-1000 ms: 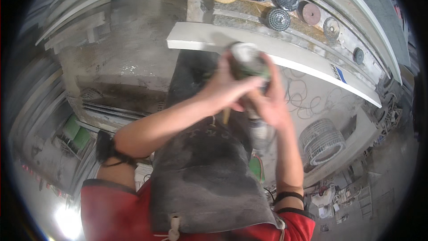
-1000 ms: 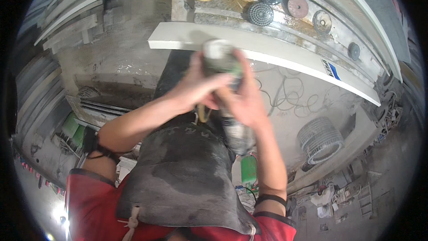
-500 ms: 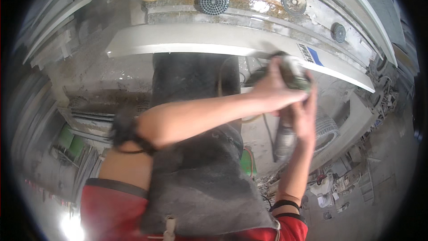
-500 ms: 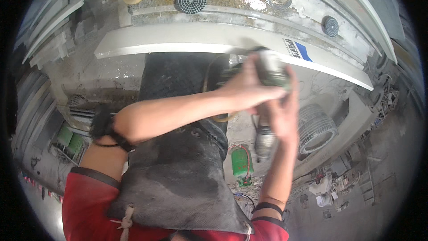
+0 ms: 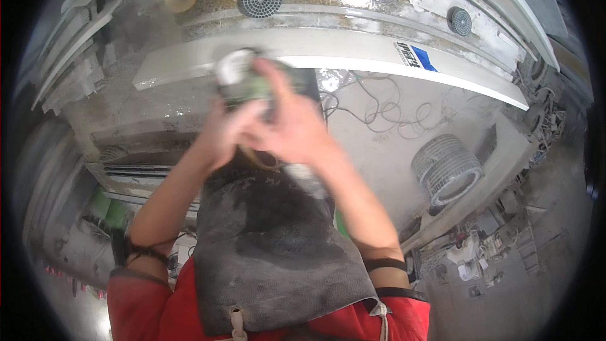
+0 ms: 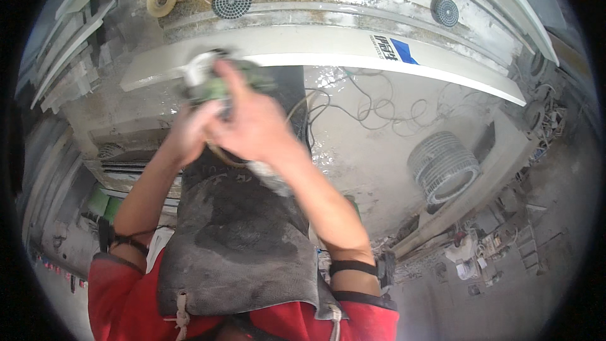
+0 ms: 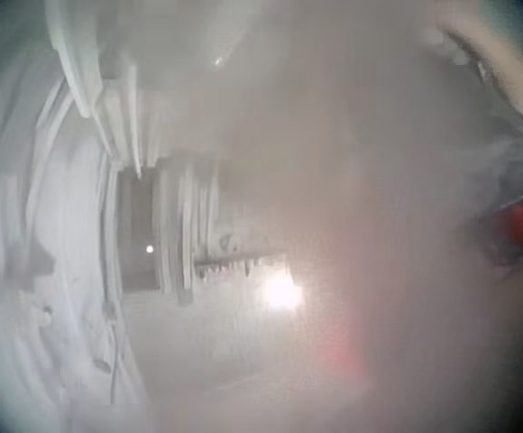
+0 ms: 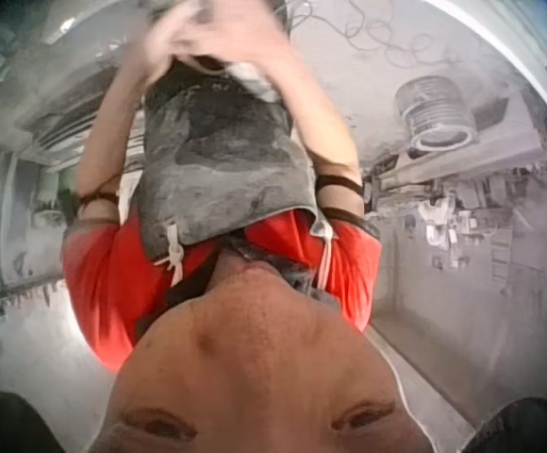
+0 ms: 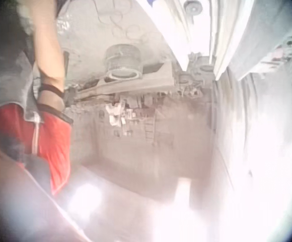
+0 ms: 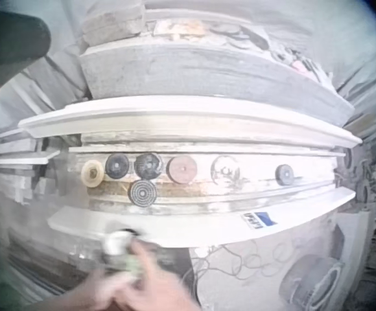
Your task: Grinding and polishing the edge of a stone slab using a handheld angle grinder.
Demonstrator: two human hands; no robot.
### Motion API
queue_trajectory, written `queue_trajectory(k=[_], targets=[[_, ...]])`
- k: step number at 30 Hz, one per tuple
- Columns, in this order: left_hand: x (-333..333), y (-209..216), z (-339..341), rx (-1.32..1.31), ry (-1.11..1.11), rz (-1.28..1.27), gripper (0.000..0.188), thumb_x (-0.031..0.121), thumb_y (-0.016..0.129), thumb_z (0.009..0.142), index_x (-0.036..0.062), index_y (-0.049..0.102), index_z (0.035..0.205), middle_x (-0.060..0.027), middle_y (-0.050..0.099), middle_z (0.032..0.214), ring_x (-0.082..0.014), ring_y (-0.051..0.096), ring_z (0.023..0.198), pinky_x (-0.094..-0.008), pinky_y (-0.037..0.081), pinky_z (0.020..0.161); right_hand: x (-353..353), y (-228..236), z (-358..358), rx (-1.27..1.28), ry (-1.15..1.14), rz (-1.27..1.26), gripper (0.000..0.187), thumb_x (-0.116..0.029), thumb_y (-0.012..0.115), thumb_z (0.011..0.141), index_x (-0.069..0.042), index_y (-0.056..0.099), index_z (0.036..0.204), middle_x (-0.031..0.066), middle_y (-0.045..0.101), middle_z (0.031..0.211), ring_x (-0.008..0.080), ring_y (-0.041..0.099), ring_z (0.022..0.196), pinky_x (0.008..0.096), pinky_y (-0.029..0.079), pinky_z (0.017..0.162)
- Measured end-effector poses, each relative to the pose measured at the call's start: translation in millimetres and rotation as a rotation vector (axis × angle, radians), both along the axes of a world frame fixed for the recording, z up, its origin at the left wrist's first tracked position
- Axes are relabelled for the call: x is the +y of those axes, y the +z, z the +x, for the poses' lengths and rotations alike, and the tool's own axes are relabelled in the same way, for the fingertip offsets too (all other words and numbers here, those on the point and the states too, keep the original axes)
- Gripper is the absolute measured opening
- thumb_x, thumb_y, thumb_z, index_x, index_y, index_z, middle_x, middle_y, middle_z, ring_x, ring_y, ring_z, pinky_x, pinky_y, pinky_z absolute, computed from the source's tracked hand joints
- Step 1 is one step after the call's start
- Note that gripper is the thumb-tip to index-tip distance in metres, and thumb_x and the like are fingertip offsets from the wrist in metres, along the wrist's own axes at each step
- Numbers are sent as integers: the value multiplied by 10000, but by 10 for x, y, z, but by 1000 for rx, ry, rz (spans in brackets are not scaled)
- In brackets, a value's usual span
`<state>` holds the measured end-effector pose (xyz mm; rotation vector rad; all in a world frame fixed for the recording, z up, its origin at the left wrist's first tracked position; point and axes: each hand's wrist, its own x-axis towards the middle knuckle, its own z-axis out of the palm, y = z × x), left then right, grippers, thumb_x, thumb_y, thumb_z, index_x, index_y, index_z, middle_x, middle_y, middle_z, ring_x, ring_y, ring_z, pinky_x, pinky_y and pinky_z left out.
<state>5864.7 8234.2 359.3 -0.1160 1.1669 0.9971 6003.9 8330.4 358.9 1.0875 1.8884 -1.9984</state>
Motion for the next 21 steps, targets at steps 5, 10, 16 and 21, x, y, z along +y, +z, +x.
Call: queue_trajectory(k=[5, 10, 16, 21], targets=[[1124, -137, 1172, -155, -290, 59, 1106, 369, 807, 777, 12, 30, 1479, -264, 489, 1264, -287, 679, 936, -277, 564, 437, 610, 241, 1300, -24, -580, -42, 804, -221, 675, 932, -45, 168, 1531, 259, 448, 1421, 337, 539, 1251, 446, 501, 1006], [576, -295, 853, 63, -193, 138, 874, 295, 731, 853, -41, 190, 1451, -200, 563, 1216, -216, 686, 765, -249, 532, 428, 398, 57, 970, -71, -84, 419, 842, -265, 719, 828, -73, 284, 1522, 291, 369, 1496, 418, 551, 1236, 453, 468, 1036], [391, 13, 866, 243, 7, -277, 447, 315, 578, 934, 13, 508, 1256, -73, 647, 874, -132, 644, 589, -229, 464, 372, 624, 33, 741, -21, -4, -3, 724, -260, 629, 850, -133, 292, 1479, 276, 661, 897, 475, 656, 812, 516, 521, 813], [2008, -109, 2430, 20, -169, 25, 966, 241, 781, 798, 24, 83, 1430, -227, 490, 1262, -210, 661, 828, -240, 512, 424, 1586, 80, 2571, -281, -280, 95, 949, -343, 779, 794, -76, 247, 1532, 230, 370, 1524, 349, 380, 1408, 448, 377, 1123]])
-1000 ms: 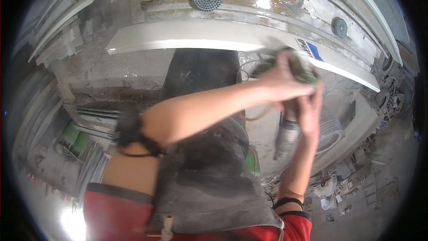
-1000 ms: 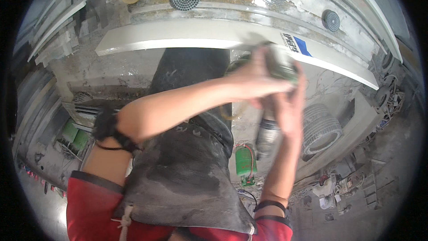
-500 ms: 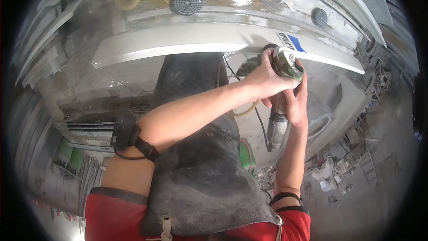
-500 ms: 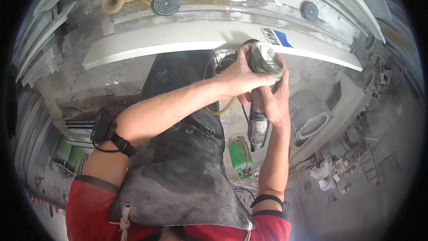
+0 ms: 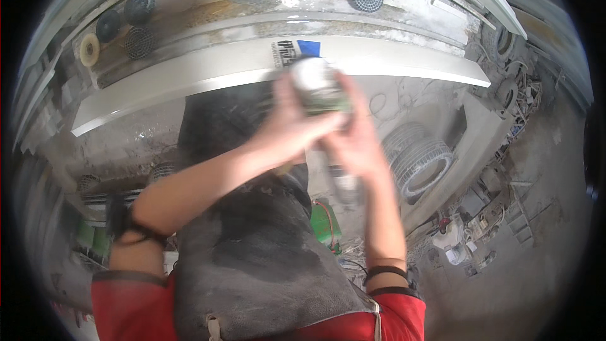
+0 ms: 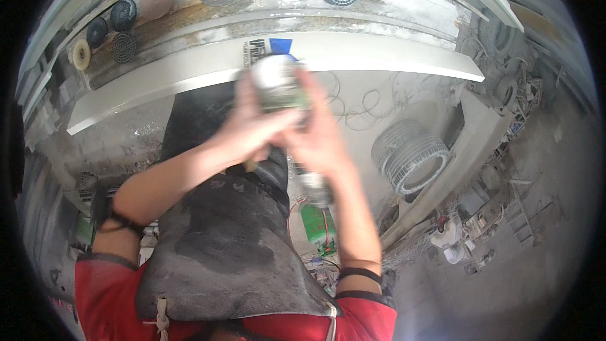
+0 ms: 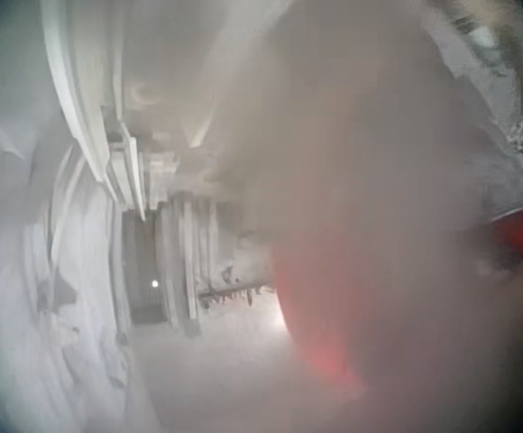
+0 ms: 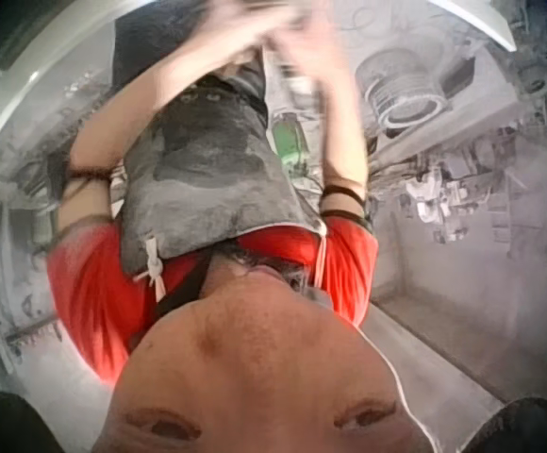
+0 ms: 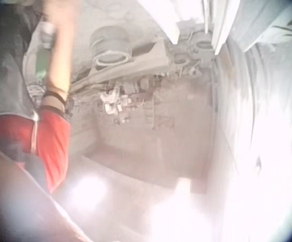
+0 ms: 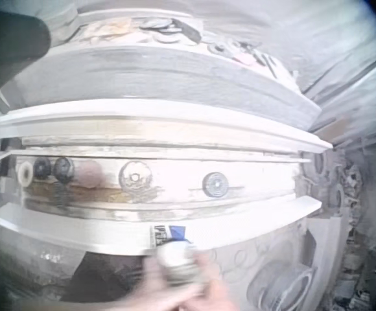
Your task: Grinding and polishing the edge of a stone slab using a handheld angle grinder.
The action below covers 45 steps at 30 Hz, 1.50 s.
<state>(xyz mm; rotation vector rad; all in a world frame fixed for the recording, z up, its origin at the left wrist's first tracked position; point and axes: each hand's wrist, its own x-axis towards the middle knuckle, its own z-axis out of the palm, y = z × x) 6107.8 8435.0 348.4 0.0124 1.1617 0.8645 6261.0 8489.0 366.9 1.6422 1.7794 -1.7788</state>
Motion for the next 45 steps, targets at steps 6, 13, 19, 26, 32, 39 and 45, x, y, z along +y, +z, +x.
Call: queue_trajectory(k=[6, 13, 19, 26, 32, 39, 45], targets=[[1215, -84, 1120, -148, -367, 17, 1087, 292, 777, 748, -10, 43, 1492, -294, 500, 1266, -237, 640, 572, -282, 553, 468, 801, 117, 1230, 85, -420, 17, 925, -428, 751, 847, -58, 241, 1523, 198, 478, 1408, 302, 557, 1215, 432, 476, 1026], [-553, -7, -77, 148, 106, -369, 442, 209, 613, 914, 3, 507, 1289, -93, 656, 970, -137, 659, 652, -220, 469, 384, 122, -59, -322, 175, 261, -206, 811, -212, 678, 799, -128, 290, 1506, 278, 542, 1336, 432, 619, 1113, 477, 501, 960], [517, -41, 725, -2, -70, -12, 885, 201, 727, 855, 71, 112, 1479, -175, 546, 1198, -185, 644, 614, -233, 463, 369, 516, -63, 717, 114, -2, 93, 919, -275, 745, 814, -44, 211, 1526, 273, 452, 1445, 363, 516, 1301, 434, 448, 1066], [312, -53, 828, 153, -96, -171, 560, 267, 620, 909, -2, 429, 1360, -95, 646, 947, -135, 641, 617, -215, 432, 353, 610, -45, 699, 179, 88, -135, 832, -225, 690, 771, -160, 295, 1500, 305, 668, 1011, 465, 667, 934, 497, 543, 881], [989, -58, 1753, 115, -7, -250, 590, 166, 677, 868, 48, 350, 1344, -112, 598, 1052, -176, 641, 623, -239, 438, 328, 1342, -89, 1607, 171, 107, -12, 806, -229, 673, 785, -151, 300, 1496, 280, 670, 1035, 468, 651, 950, 468, 520, 884], [3278, -241, 4259, -89, -270, 40, 1053, 243, 794, 756, 37, 45, 1467, -243, 550, 1152, -207, 617, 525, -279, 492, 362, 2917, -254, 4509, 199, -189, 210, 901, -401, 778, 828, -129, 280, 1528, 173, 405, 1493, 299, 437, 1352, 454, 385, 1107], [3812, -365, 4905, -125, -375, 29, 1172, 305, 801, 709, 32, -6, 1514, -248, 563, 1128, -201, 587, 478, -283, 452, 361, 3228, -226, 5040, 213, -460, 121, 908, -386, 761, 844, -97, 243, 1531, 155, 492, 1387, 267, 536, 1232, 405, 472, 1017]])
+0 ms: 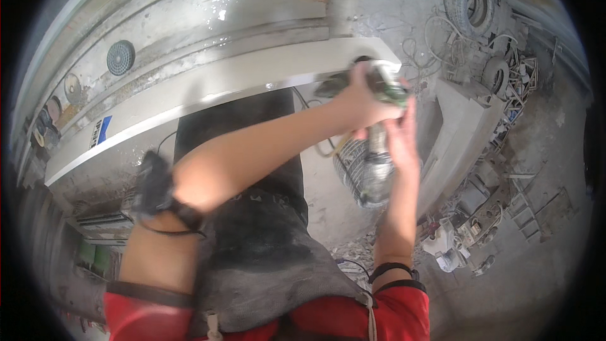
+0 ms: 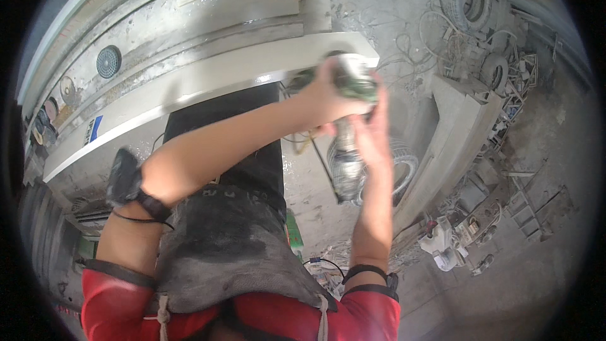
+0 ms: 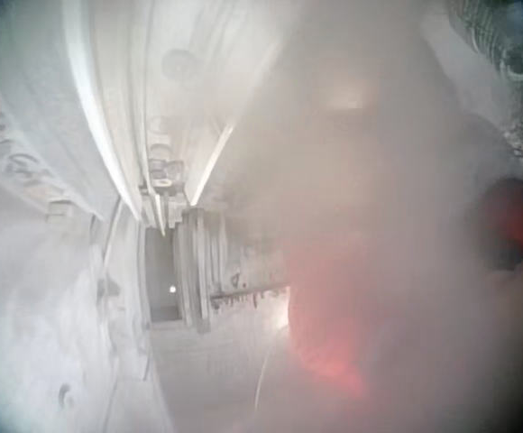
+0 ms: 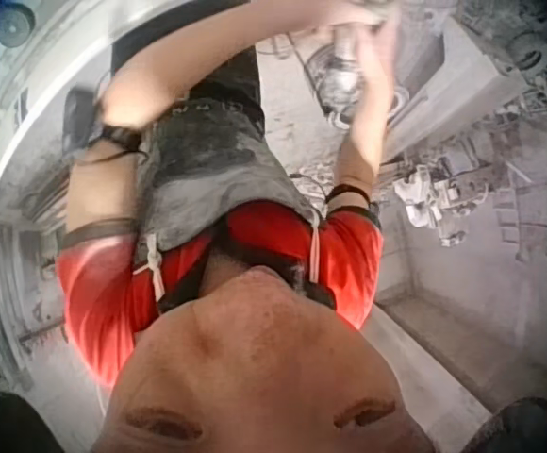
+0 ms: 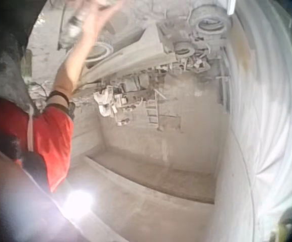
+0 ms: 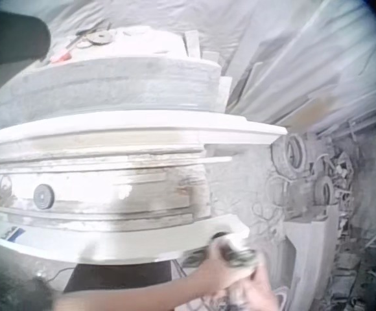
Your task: Grinding and polishing the edge of a stone slab using a handheld angle grinder.
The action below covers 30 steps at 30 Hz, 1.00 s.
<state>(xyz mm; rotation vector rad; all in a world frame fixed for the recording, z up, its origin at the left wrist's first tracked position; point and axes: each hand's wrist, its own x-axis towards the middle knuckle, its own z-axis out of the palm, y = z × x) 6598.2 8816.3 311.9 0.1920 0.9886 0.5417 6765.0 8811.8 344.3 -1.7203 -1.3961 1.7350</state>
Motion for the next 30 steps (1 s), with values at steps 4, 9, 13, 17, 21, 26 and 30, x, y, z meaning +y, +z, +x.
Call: queue_trajectory(k=[4, 9, 13, 17, 21, 26, 30], targets=[[-1026, 185, -1010, 204, 74, -56, 667, 244, 693, 858, -11, 323, 1351, -109, 607, 939, -155, 621, 589, -229, 447, 369, -525, -92, -1075, 24, 381, 73, 864, -207, 686, 753, -67, 283, 1504, 247, 554, 1339, 364, 605, 1182, 445, 506, 970], [-1882, 190, -1609, 419, 379, -130, 459, 456, 599, 938, 48, 539, 1141, -42, 607, 722, -112, 559, 471, -225, 434, 372, -845, -167, -1819, 113, 635, 15, 805, -302, 687, 839, -110, 272, 1501, 224, 682, 923, 418, 676, 816, 497, 530, 742], [-1105, 212, -834, 337, 181, -89, 407, 388, 623, 931, 41, 518, 1115, -53, 601, 807, -106, 567, 511, -228, 422, 356, -314, -33, -998, 12, 498, -48, 815, -286, 690, 826, -106, 266, 1498, 254, 676, 1001, 439, 671, 828, 499, 538, 748], [128, 167, 424, 247, -12, -55, 972, 254, 760, 823, 32, 81, 1483, -129, 601, 951, -139, 608, 557, -244, 413, 334, 392, 11, 323, -95, 228, 72, 833, -214, 749, 806, -51, 295, 1484, 247, 620, 1242, 373, 625, 1158, 447, 497, 981], [614, 300, 839, 234, -171, -90, 986, 291, 753, 810, 21, 101, 1500, -116, 620, 906, -161, 614, 536, -252, 413, 335, 654, 138, 768, -48, 4, -176, 842, -178, 726, 832, -39, 251, 1513, 262, 517, 1376, 369, 562, 1247, 433, 465, 1031], [-428, 264, 189, 230, 185, -355, 695, 232, 715, 838, 15, 350, 1389, -132, 643, 1045, -146, 657, 646, -215, 452, 369, 366, 43, 42, -19, 561, -248, 808, -275, 671, 823, -167, 270, 1516, 302, 644, 1112, 506, 626, 1005, 528, 502, 914], [-244, -167, 552, 322, 133, 108, 875, 286, 745, 797, -42, 256, 1445, -184, 586, 1153, -210, 678, 828, -282, 576, 592, 424, -134, 425, 43, 298, -17, 847, -260, 715, 833, -85, 245, 1516, 239, 513, 1381, 418, 594, 1175, 448, 495, 968]])
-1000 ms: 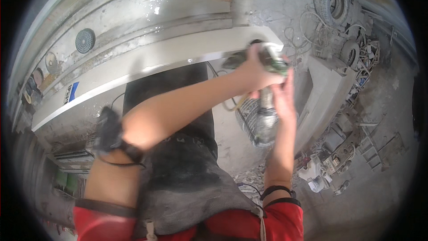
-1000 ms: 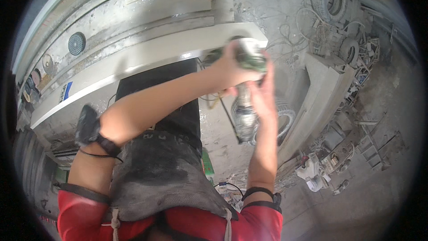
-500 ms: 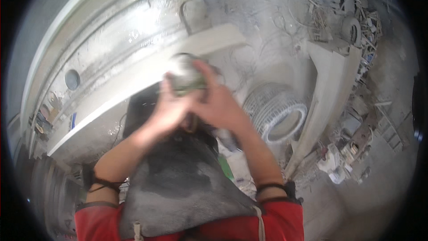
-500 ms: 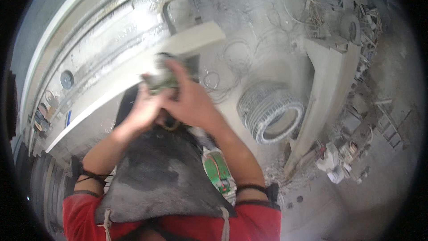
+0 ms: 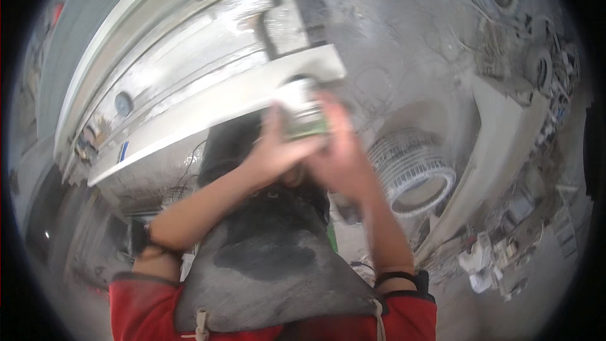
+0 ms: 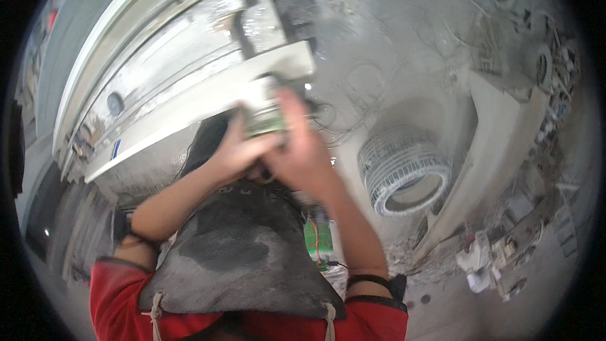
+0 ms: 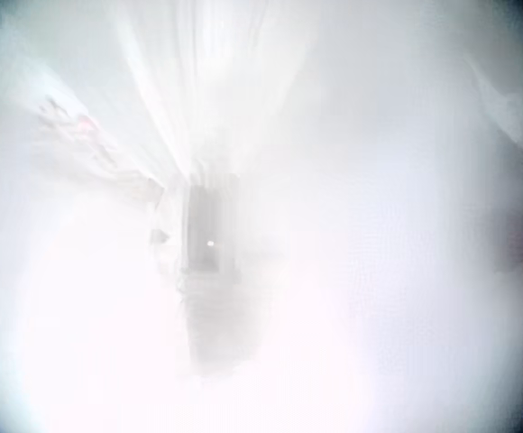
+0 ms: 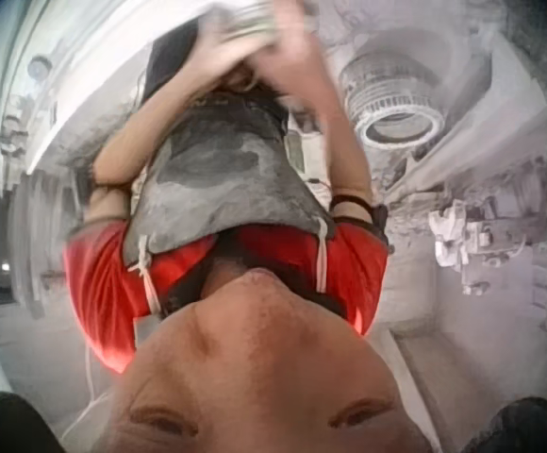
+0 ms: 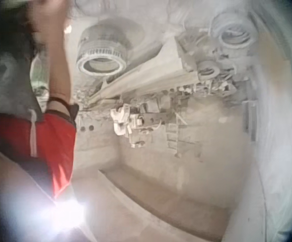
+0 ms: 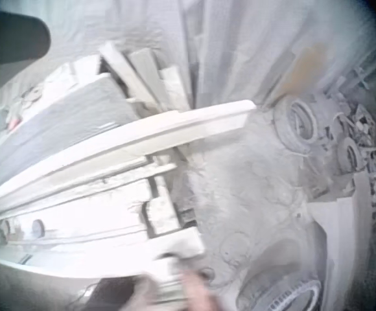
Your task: Grinding and polishing the edge of a stone slab using a handheld angle grinder.
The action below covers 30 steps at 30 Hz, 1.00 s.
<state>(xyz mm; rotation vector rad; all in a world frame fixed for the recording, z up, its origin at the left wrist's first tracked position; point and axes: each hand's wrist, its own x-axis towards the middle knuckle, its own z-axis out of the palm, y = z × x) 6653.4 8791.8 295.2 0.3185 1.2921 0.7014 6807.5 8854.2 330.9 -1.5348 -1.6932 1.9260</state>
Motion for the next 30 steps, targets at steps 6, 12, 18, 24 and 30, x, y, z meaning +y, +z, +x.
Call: queue_trajectory(k=[6, 12, 18, 24, 30], targets=[[573, 288, 115, -310, -105, -9, 1172, 367, 810, 735, -26, 5, 1491, -243, 586, 1118, -200, 649, 603, -264, 503, 413, 98, 219, 221, -63, -280, -16, 758, -53, 674, 862, -52, 261, 1497, 186, 518, 1344, 271, 581, 1176, 371, 505, 984], [-1012, 197, -1545, -76, 139, -87, 995, 306, 799, 775, -35, 115, 1412, -216, 585, 1116, -179, 663, 678, -219, 469, 356, -1054, -50, -1561, 39, 98, 97, 871, -193, 775, 742, -85, 314, 1473, 203, 640, 1201, 338, 659, 1069, 409, 515, 946], [-2623, 70, -2371, 134, 411, -103, 694, 275, 776, 805, -16, 445, 1342, -133, 626, 1104, -185, 680, 797, -236, 556, 471, -1961, -279, -2573, 143, 448, -3, 959, -183, 766, 682, -178, 259, 1497, 277, 652, 990, 458, 663, 929, 503, 538, 831], [-1800, -320, -1267, 369, 94, 408, 1173, 275, 893, 651, -7, 112, 1478, -211, 374, 1432, -302, 431, 1335, -409, 412, 1088, -1959, -756, -1297, 16, 106, 390, 965, -219, 837, 673, -71, 328, 1480, 257, 435, 1446, 400, 499, 1296, 455, 437, 1058], [-407, -331, 15, 222, -274, 445, 1223, 397, 821, 645, 60, 44, 1528, -345, 642, 1023, -474, 651, 979, -457, 505, 902, -1218, -1389, 26, 375, -574, 103, 601, -92, 663, 904, 6, 380, 1426, 146, 491, 1388, 241, 503, 1270, 390, 422, 1062]])
